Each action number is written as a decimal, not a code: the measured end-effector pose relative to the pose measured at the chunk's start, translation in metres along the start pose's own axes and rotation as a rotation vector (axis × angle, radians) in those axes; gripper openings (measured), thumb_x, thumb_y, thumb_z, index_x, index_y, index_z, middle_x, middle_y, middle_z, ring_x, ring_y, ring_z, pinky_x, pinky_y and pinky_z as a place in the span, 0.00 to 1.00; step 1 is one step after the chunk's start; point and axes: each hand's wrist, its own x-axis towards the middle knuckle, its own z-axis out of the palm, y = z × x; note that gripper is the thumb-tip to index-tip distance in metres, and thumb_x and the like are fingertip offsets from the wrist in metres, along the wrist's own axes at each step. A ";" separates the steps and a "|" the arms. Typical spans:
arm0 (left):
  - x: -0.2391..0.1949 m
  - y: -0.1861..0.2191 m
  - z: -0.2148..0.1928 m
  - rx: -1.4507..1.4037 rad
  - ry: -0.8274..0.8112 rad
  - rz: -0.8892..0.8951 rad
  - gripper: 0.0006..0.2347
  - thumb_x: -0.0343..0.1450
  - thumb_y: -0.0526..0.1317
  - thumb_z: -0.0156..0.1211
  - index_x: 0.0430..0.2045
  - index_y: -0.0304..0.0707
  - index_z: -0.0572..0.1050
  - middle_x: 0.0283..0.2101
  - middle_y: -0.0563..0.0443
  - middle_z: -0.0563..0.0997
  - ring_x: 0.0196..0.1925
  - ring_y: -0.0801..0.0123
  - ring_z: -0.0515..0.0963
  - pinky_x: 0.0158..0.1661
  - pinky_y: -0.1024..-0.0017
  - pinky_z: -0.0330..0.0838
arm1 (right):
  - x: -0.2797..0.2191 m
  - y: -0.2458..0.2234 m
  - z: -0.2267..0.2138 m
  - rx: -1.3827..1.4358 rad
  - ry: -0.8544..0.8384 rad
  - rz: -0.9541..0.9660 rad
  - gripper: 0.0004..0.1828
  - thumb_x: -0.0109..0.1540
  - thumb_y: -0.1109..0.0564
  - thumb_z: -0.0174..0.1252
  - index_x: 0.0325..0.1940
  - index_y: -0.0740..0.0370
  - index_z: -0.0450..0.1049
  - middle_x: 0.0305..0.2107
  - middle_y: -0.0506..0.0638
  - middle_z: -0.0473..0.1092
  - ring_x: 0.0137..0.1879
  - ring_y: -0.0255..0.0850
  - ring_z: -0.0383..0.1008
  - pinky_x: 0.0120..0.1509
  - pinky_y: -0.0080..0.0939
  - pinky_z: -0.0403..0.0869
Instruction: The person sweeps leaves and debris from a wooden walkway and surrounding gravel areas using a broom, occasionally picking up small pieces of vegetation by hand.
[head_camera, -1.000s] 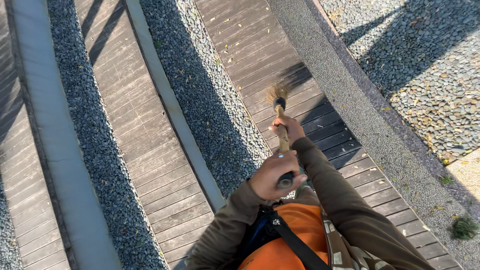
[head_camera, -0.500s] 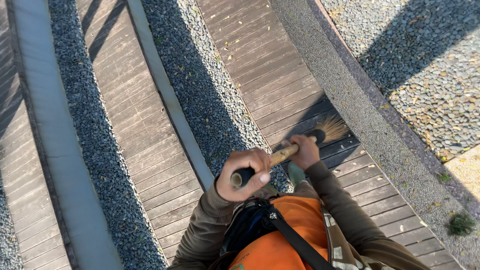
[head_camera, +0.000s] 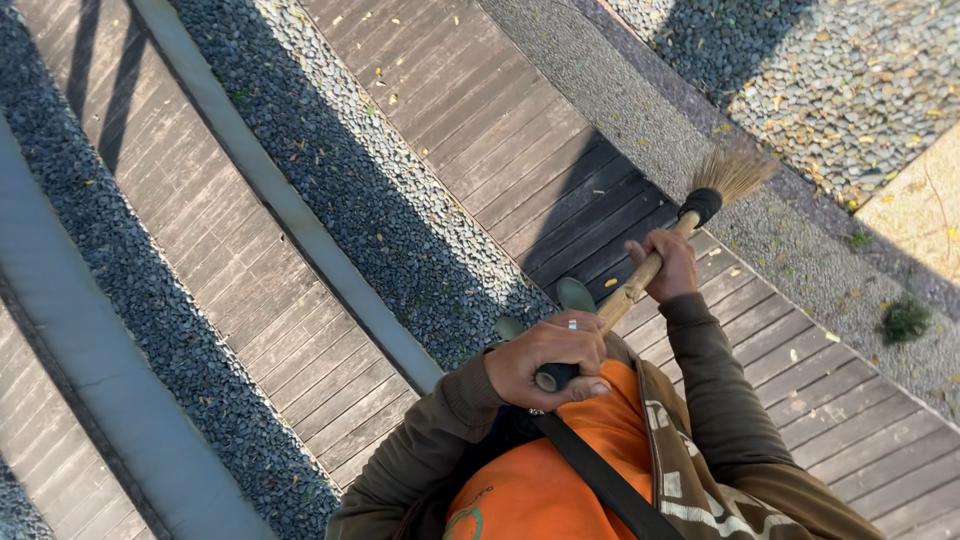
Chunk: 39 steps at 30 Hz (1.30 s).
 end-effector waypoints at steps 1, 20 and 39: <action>0.003 0.005 -0.007 -0.025 -0.018 -0.007 0.09 0.74 0.35 0.64 0.26 0.38 0.69 0.30 0.52 0.74 0.38 0.59 0.77 0.61 0.54 0.69 | -0.004 -0.008 -0.007 -0.029 0.040 0.014 0.21 0.64 0.55 0.67 0.24 0.62 0.63 0.19 0.54 0.63 0.29 0.52 0.67 0.37 0.50 0.67; 0.019 0.027 -0.007 -0.006 -0.355 -0.003 0.11 0.72 0.38 0.66 0.24 0.40 0.69 0.30 0.52 0.75 0.38 0.61 0.81 0.66 0.53 0.66 | -0.076 -0.025 -0.015 -0.071 0.278 0.229 0.25 0.69 0.48 0.64 0.25 0.61 0.63 0.21 0.51 0.64 0.31 0.47 0.66 0.38 0.49 0.67; 0.064 -0.021 0.033 -0.265 -0.570 0.020 0.08 0.75 0.42 0.66 0.29 0.45 0.72 0.38 0.60 0.78 0.52 0.65 0.81 0.68 0.58 0.67 | -0.164 -0.007 -0.046 -0.223 0.661 0.501 0.24 0.67 0.56 0.70 0.26 0.63 0.61 0.22 0.54 0.61 0.31 0.50 0.64 0.38 0.50 0.65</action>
